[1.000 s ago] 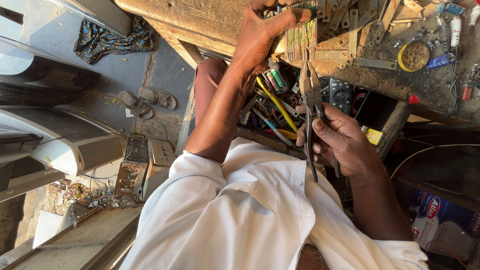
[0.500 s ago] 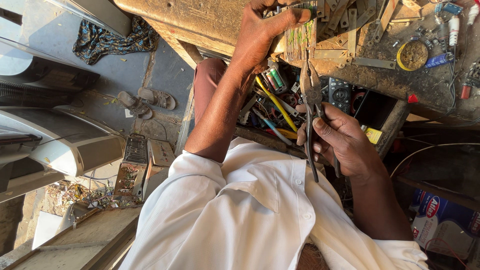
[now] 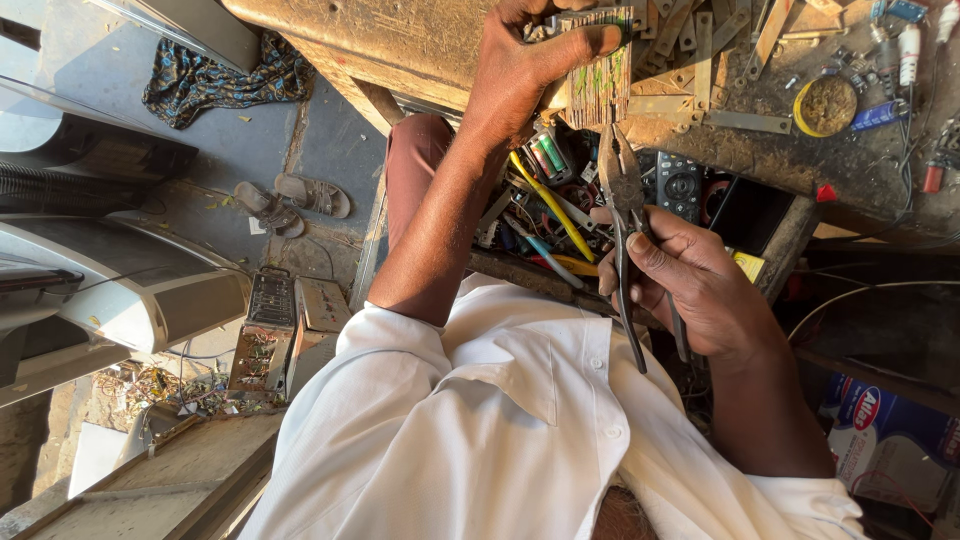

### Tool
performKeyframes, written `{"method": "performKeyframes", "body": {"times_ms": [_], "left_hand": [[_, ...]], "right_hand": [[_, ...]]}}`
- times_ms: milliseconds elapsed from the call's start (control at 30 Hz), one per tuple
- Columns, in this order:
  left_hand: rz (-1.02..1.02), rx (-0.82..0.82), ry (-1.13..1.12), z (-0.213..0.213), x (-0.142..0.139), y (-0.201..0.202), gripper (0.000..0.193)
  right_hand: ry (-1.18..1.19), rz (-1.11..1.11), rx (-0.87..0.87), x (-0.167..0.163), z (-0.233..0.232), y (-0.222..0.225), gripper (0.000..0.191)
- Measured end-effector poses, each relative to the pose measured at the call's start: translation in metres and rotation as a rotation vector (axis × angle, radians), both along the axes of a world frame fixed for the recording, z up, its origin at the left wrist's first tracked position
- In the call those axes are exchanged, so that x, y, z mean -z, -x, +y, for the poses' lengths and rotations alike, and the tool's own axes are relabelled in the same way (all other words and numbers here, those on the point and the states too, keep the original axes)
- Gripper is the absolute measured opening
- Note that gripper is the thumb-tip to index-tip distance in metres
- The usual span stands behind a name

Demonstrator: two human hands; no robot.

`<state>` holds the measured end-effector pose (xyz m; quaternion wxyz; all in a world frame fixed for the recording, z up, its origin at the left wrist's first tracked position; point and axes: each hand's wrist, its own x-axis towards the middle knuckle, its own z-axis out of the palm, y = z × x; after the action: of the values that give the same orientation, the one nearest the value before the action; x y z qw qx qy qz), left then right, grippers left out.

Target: The person sits at a cluttered workbench and uses pliers to grip and pull thin metal strips out of a stacked bundle, working through the stack one piece at a time and occasionally scraping or filing the pieces with a file. The extracted strips are set on the bench as the work continues.

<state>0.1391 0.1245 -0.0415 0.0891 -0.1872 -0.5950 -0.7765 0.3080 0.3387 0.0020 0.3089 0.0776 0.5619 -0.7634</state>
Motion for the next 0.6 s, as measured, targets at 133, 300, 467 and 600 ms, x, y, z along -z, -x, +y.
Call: {"method": "performKeyframes", "body": {"times_ms": [133,300,467,600], "left_hand": [[0.003,-0.006,0.054,0.001,0.001,-0.001,0.025],[0.093,0.004,0.091,0.000,-0.004,-0.003,0.024],[0.090,-0.008,0.145,-0.001,-0.009,-0.004,0.024],[-0.016,-0.024,-0.050,-0.003,-0.002,0.004,0.020]], "right_hand": [[0.088,-0.012,0.010,-0.005,-0.003,-0.003,0.041],[0.193,-0.093,-0.008,-0.011,-0.004,-0.006,0.048],[0.313,-0.164,-0.039,-0.007,-0.008,-0.005,0.036],[0.293,-0.171,-0.024,0.006,-0.013,-0.010,0.031]]}}
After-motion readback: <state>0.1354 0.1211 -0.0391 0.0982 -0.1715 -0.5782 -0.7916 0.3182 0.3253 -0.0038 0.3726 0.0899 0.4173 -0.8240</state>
